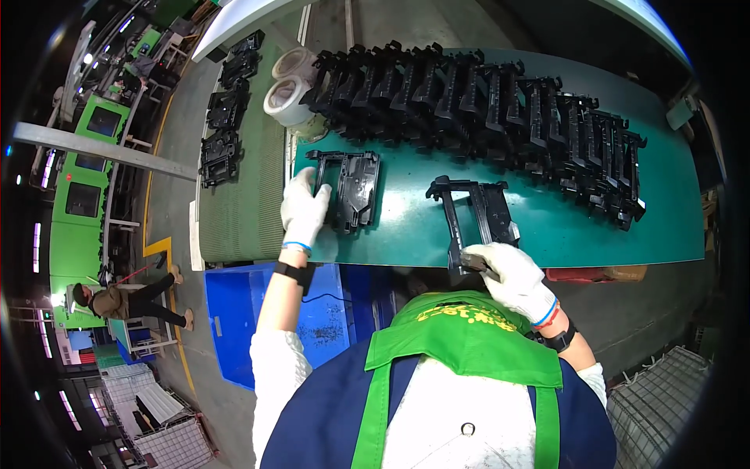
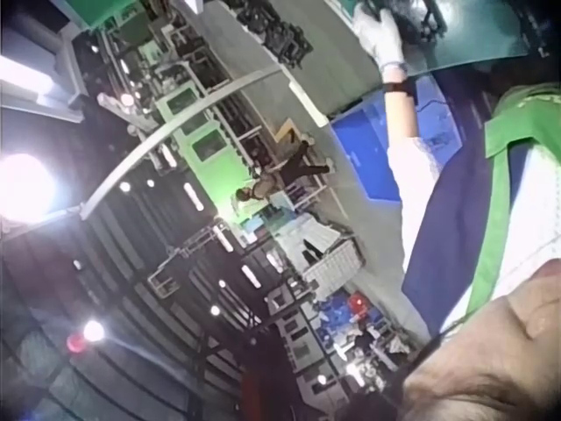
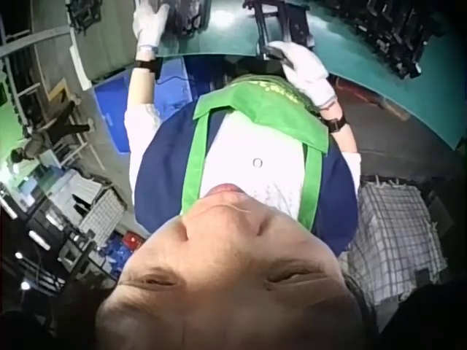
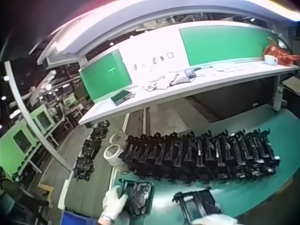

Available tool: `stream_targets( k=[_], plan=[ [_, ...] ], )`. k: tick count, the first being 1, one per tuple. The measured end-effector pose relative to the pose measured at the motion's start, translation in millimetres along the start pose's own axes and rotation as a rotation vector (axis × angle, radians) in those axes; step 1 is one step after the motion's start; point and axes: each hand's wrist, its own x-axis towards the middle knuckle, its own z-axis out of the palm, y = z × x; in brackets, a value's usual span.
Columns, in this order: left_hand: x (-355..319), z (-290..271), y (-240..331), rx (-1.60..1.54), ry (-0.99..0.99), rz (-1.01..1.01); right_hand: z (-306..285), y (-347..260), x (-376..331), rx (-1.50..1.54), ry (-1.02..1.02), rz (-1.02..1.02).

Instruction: Inspecting and deburring molded plastic parts at a factory workstation.

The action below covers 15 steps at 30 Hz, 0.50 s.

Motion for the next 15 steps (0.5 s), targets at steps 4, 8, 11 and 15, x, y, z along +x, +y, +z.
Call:
stream_targets(
  k=[4,8,11,15],
  plan=[
    [21,8,-43,-0.043,-0.087,-0.003,3,-4,-6,0.149,0.035,0.090],
    [13,-15,-7,-0.757,-0.613,-0.210,-3,-9,-19,0.484,0.135,0.312],
    [-7,-53,61,-0.921,-0.698,-0.254,-30,-14,-48,0.845,0.186,0.576],
    [-33,-86,174,-0.912,-0.932,-0.048,-66,-13,-105,1.032,0.336,0.433]
  ],
)
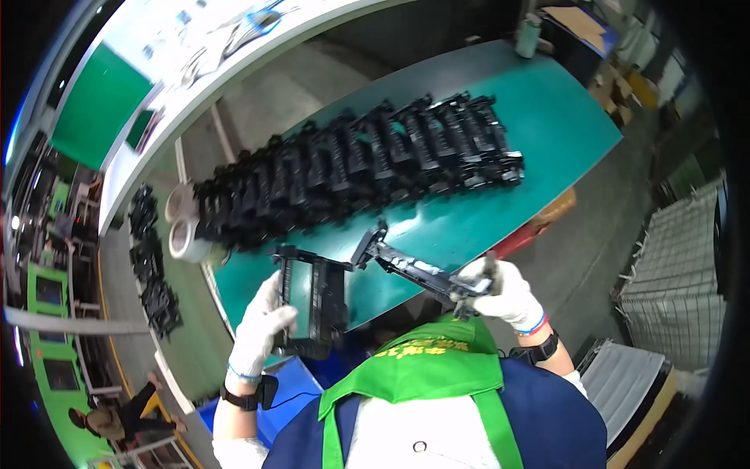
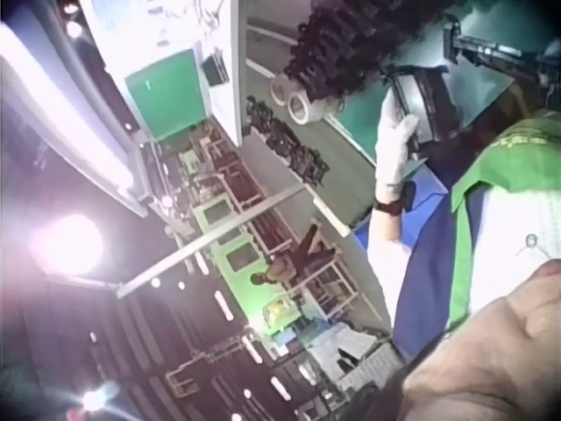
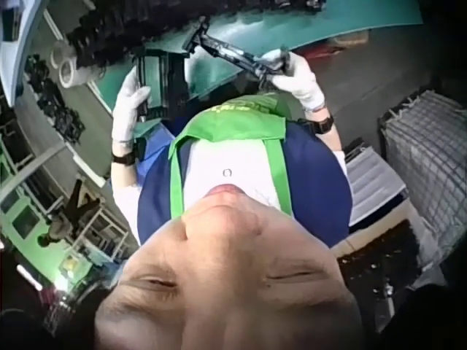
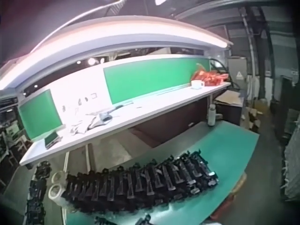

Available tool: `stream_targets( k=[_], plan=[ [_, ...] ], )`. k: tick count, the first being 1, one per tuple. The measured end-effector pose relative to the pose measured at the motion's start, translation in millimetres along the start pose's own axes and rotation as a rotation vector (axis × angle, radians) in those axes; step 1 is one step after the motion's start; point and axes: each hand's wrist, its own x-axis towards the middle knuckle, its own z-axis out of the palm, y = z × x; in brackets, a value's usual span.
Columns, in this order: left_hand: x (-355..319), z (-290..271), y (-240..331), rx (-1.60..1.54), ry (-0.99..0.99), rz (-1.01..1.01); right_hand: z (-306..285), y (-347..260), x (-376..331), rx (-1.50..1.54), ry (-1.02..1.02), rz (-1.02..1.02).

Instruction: Inspecting and deburring molded plastic parts at a factory workstation.

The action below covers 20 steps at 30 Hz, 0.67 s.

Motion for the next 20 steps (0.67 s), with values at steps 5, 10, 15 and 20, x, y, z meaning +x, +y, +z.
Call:
stream_targets(
  k=[5,10,15,20],
  plan=[
    [28,114,71,-0.033,-0.439,0.051,-75,-13,-69,-0.263,0.612,-0.473],
    [106,250,114,0.120,-0.639,0.189,-145,-29,-100,-0.127,0.939,-0.683],
    [185,393,139,0.245,-0.440,0.201,-198,-23,-85,-0.130,1.232,-0.710],
    [261,451,132,0.397,-0.256,0.200,-254,3,-58,-0.061,1.096,-0.588]
  ],
)
